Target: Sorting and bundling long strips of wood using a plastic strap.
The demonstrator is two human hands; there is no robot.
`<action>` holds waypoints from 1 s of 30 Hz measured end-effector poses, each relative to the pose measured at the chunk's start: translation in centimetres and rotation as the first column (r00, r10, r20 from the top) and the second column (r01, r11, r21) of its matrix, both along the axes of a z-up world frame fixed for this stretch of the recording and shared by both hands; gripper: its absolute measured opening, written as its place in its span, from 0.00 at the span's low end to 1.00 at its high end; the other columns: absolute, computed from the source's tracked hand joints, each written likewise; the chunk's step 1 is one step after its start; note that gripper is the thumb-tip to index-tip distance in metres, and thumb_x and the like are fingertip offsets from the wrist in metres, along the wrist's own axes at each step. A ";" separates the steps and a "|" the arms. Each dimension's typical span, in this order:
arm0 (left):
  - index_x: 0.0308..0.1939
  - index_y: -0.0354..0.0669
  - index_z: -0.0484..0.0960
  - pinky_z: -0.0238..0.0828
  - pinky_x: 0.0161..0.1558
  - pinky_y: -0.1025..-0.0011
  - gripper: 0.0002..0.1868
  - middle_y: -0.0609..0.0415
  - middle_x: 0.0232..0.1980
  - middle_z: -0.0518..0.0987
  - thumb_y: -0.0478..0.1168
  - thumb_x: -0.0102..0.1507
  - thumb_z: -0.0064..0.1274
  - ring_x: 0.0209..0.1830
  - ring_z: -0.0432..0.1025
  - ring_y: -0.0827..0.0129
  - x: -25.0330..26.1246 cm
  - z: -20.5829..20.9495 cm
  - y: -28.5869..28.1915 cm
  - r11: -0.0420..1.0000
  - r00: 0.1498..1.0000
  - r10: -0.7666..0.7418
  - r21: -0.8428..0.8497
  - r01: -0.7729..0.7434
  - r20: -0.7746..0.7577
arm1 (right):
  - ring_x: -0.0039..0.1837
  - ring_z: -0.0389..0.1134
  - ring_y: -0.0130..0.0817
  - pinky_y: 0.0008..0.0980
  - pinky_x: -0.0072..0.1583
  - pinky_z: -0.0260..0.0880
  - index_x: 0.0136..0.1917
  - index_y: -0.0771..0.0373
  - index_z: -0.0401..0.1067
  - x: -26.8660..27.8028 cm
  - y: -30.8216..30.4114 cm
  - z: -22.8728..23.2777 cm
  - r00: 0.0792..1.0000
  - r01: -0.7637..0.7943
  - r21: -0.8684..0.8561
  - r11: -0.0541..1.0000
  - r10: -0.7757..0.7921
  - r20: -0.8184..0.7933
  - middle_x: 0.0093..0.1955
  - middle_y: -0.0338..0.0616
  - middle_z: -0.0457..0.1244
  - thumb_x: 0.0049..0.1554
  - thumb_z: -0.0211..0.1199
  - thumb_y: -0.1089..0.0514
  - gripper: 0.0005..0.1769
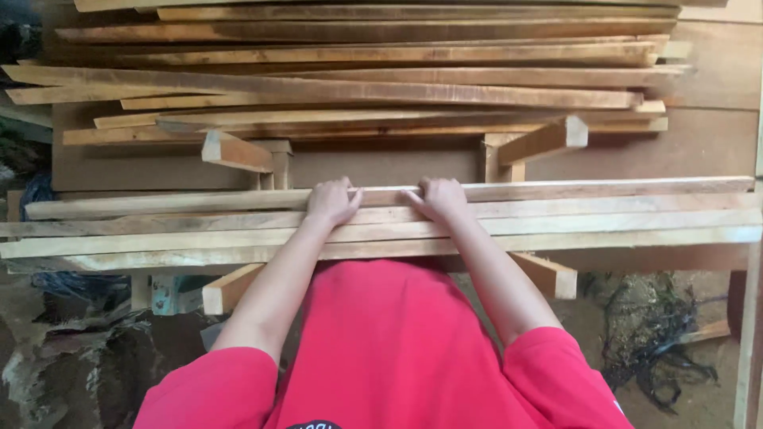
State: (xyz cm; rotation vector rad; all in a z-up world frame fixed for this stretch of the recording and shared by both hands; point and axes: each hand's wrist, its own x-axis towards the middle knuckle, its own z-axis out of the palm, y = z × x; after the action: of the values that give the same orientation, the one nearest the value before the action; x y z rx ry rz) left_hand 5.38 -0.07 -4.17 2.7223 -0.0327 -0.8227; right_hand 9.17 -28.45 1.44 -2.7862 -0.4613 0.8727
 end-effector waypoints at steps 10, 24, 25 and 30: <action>0.50 0.52 0.83 0.71 0.56 0.45 0.25 0.39 0.50 0.85 0.63 0.62 0.48 0.57 0.77 0.42 -1.0 3.8 0.6 0.980 0.993 0.068 -0.181 -0.084 -0.095 | 0.53 0.75 0.57 0.53 0.55 0.71 0.52 0.55 0.72 -2.4 -0.6 1.2 0.996 0.034 0.045 0.998 -0.037 0.079 0.44 0.57 0.71 0.53 0.54 0.20 0.37; 0.64 0.51 0.75 0.67 0.65 0.49 0.40 0.49 0.62 0.82 0.67 0.54 0.58 0.63 0.75 0.49 -5.3 7.0 -0.8 0.983 0.991 -0.132 -0.122 0.136 0.034 | 0.54 0.71 0.38 0.46 0.64 0.64 0.52 0.51 0.75 -8.1 -1.3 -1.3 0.822 -0.040 0.275 0.961 -0.124 0.556 0.44 0.40 0.70 0.56 0.65 0.30 0.25; 0.64 0.51 0.75 0.67 0.65 0.49 0.40 0.49 0.62 0.82 0.67 0.54 0.58 0.63 0.75 0.49 -5.0 6.8 -0.8 0.983 0.990 -0.136 -0.121 0.139 0.032 | 0.54 0.71 0.38 0.46 0.64 0.64 0.52 0.51 0.75 -7.6 -1.5 -1.5 0.823 -0.036 0.276 0.961 -0.128 0.554 0.44 0.40 0.70 0.56 0.65 0.30 0.25; 0.69 0.49 0.70 0.65 0.67 0.52 0.57 0.54 0.66 0.76 0.79 0.45 0.61 0.69 0.70 0.56 -5.7 5.8 -1.4 0.971 0.971 -0.240 0.016 0.240 0.007 | 0.59 0.72 0.40 0.48 0.64 0.63 0.55 0.49 0.77 -7.2 -1.0 1.1 0.915 -0.032 0.190 0.981 -0.047 0.400 0.51 0.40 0.72 0.58 0.60 0.27 0.28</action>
State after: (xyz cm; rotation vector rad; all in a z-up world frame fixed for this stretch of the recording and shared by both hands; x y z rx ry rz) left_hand -0.34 -1.48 1.66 2.7725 -0.3657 -0.8768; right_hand 1.99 -29.41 2.52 -2.7754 -0.5607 0.2230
